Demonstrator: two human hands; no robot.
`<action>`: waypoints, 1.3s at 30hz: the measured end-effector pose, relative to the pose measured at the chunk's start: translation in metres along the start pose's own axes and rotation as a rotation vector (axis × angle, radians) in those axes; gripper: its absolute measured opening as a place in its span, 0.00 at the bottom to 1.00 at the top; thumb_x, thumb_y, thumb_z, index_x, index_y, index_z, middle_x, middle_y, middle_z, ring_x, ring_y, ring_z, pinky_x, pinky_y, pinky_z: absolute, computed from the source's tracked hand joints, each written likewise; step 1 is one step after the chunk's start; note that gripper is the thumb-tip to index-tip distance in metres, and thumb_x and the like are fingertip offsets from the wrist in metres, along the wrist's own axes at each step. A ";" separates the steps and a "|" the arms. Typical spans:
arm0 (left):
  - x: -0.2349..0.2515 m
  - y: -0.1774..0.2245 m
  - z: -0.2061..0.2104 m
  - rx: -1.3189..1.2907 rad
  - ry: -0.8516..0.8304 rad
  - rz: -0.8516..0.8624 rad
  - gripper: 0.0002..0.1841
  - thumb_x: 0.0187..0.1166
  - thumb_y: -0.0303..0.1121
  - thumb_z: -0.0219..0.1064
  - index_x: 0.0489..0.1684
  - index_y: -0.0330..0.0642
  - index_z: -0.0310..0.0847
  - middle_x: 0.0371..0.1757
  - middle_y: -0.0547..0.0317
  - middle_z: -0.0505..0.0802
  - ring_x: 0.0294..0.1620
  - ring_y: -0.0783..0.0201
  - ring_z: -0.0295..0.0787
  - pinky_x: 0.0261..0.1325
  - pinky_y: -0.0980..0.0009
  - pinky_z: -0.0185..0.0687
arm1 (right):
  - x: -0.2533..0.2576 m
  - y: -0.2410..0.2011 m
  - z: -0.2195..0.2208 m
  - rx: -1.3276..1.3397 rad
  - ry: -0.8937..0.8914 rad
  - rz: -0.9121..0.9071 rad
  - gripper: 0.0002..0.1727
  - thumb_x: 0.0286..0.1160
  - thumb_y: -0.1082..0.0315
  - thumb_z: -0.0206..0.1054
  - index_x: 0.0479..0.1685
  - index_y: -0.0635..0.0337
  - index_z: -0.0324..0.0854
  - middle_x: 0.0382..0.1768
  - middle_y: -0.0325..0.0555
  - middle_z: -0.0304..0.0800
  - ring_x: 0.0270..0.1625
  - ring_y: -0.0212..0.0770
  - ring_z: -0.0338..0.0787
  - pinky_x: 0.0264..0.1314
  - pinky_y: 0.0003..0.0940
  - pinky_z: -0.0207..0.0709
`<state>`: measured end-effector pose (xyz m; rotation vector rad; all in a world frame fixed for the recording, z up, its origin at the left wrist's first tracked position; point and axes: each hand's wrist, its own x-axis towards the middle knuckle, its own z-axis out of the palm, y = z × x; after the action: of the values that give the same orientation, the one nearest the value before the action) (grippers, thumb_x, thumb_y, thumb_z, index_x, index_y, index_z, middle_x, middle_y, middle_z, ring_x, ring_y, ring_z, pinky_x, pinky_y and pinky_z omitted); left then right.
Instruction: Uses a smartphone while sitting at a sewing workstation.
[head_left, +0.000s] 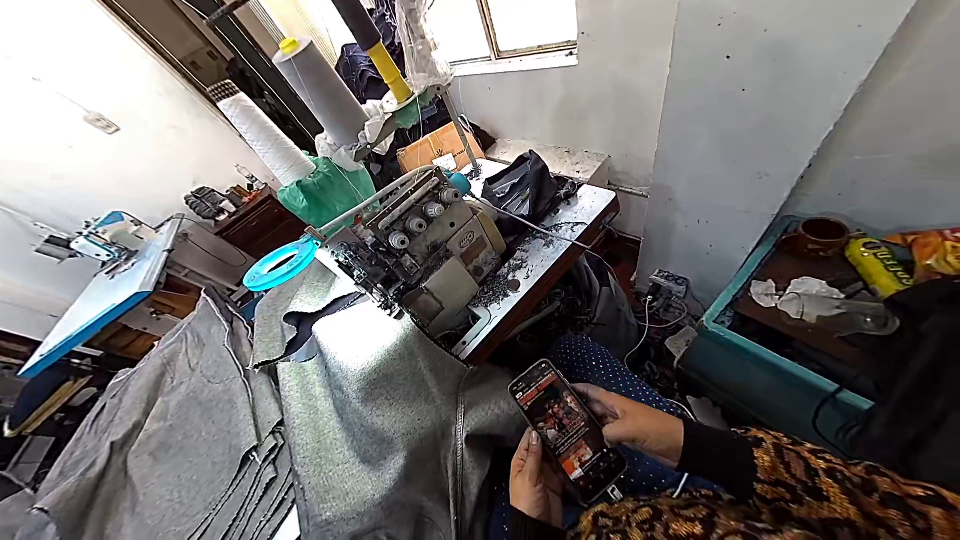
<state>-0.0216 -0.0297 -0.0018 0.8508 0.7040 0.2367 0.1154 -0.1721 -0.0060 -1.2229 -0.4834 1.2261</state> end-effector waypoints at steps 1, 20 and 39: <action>0.000 0.000 0.001 0.006 0.018 -0.003 0.19 0.95 0.29 0.35 0.69 0.30 0.68 0.43 0.51 0.93 0.40 0.62 0.94 0.46 0.66 0.92 | -0.001 0.000 0.000 -0.006 0.009 0.016 0.46 0.57 0.77 0.61 0.88 0.59 0.51 0.68 0.47 0.82 0.64 0.32 0.87 0.64 0.33 0.80; 0.001 -0.002 -0.003 -0.029 -0.105 0.010 0.20 0.94 0.29 0.34 0.70 0.29 0.66 0.47 0.49 0.95 0.46 0.60 0.96 0.54 0.62 0.92 | 0.040 -0.043 0.010 -0.070 0.233 -0.125 0.24 0.79 0.75 0.54 0.75 0.65 0.70 0.57 0.48 0.85 0.52 0.33 0.88 0.57 0.31 0.82; 0.001 -0.002 -0.003 -0.002 -0.085 -0.004 0.20 0.94 0.30 0.35 0.71 0.31 0.67 0.48 0.50 0.94 0.46 0.61 0.95 0.52 0.63 0.92 | 0.031 -0.016 0.007 -0.094 0.317 -0.084 0.17 0.80 0.69 0.54 0.63 0.62 0.80 0.49 0.41 0.86 0.47 0.29 0.86 0.52 0.30 0.80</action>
<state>-0.0228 -0.0289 -0.0049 0.8528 0.6256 0.1968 0.1275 -0.1390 0.0008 -1.4322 -0.3563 0.9249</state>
